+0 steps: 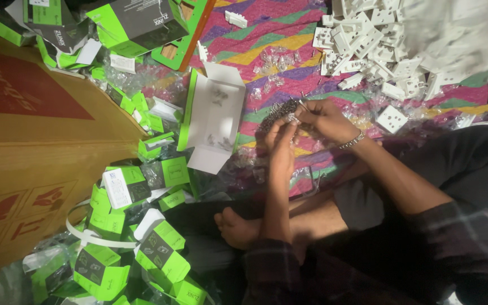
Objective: The person sits on a colorful mat and repeatedly picks up small metal screws from a pile, places them into a clear plastic bag, and then puts the bag into a small white box. The person continues this process with multiple bags and boxes.
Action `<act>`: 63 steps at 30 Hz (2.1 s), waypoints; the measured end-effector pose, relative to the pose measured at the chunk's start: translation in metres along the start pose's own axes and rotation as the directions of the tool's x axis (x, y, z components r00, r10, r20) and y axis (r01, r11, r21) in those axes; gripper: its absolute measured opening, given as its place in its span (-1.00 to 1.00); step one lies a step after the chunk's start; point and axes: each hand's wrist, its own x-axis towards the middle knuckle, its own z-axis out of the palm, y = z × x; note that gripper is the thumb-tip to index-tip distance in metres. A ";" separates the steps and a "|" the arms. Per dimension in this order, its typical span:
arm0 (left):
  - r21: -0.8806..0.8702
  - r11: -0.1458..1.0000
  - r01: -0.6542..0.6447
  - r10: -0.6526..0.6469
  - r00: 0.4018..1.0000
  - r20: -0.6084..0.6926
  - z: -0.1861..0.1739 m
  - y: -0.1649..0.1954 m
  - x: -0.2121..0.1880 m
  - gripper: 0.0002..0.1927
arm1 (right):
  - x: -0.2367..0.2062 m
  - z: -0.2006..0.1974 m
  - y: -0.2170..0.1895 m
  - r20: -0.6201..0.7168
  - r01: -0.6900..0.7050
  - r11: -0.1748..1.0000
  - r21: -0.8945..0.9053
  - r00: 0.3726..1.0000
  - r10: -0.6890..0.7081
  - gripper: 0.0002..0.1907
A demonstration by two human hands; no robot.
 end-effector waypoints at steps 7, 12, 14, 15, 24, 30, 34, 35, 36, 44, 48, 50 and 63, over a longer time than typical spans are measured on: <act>0.147 0.987 -0.058 0.052 0.998 0.043 -0.002 -0.003 0.004 -0.82 | 0.000 0.004 0.002 0.022 0.163 0.955 -0.249 0.987 -0.162 -0.68; 0.142 0.986 -0.091 0.092 0.996 0.003 -0.002 -0.004 0.004 -0.82 | -0.013 0.005 -0.023 -0.072 -0.097 0.913 -0.396 0.995 0.074 -0.62; 0.132 0.985 -0.108 0.111 0.994 -0.015 -0.002 -0.002 0.004 -0.82 | -0.015 0.002 -0.031 0.021 -0.001 0.889 -0.458 1.000 0.012 -0.73; 0.129 0.986 -0.109 0.112 0.994 -0.017 -0.002 -0.001 0.004 -0.82 | -0.017 0.000 -0.032 0.068 0.046 0.873 -0.486 0.998 -0.014 -0.69; 0.093 0.985 -0.143 0.145 0.989 -0.010 -0.005 -0.008 0.009 -0.84 | -0.015 -0.001 -0.011 0.134 0.302 0.760 -0.575 0.952 -0.277 -0.86; 0.282 0.941 -0.189 0.216 0.974 -0.069 -0.003 -0.009 0.006 -0.88 | -0.011 0.000 -0.005 0.109 0.272 0.732 -0.624 0.958 -0.263 -0.90; 0.443 0.827 -0.347 0.374 0.927 0.028 0.008 -0.006 0.004 -0.88 | -0.008 0.006 0.007 0.101 0.387 0.628 -0.675 0.892 -0.440 -0.90; 0.465 0.808 -0.363 0.391 0.920 0.039 0.012 -0.005 0.001 -0.87 | -0.006 0.007 0.010 0.065 0.345 0.640 -0.686 0.906 -0.419 -0.90; 0.486 0.788 -0.378 0.406 0.912 0.052 0.015 -0.003 -0.005 -0.86 | -0.004 0.007 0.012 0.026 0.301 0.652 -0.695 0.918 -0.396 -0.89; 0.602 0.680 -0.418 0.353 0.907 0.232 0.031 0.001 -0.055 -0.76 | 0.008 -0.036 -0.010 -0.346 0.276 0.914 -0.298 0.861 -0.373 -0.79; 0.281 0.935 -0.215 0.227 0.974 -0.013 0.015 0.003 -0.021 -0.65 | 0.001 -0.020 -0.005 0.022 0.003 0.999 0.043 1.000 -0.004 -0.69; 0.085 0.977 -0.194 0.196 0.981 -0.016 0.005 0.000 -0.010 -0.73 | 0.003 -0.007 0.000 0.143 0.090 0.995 -0.036 0.986 -0.084 -0.68; -0.113 0.993 0.034 -0.024 0.996 0.090 0.003 -0.003 -0.012 -0.84 | 0.004 0.006 0.013 0.222 0.038 0.953 0.302 0.969 -0.109 -0.78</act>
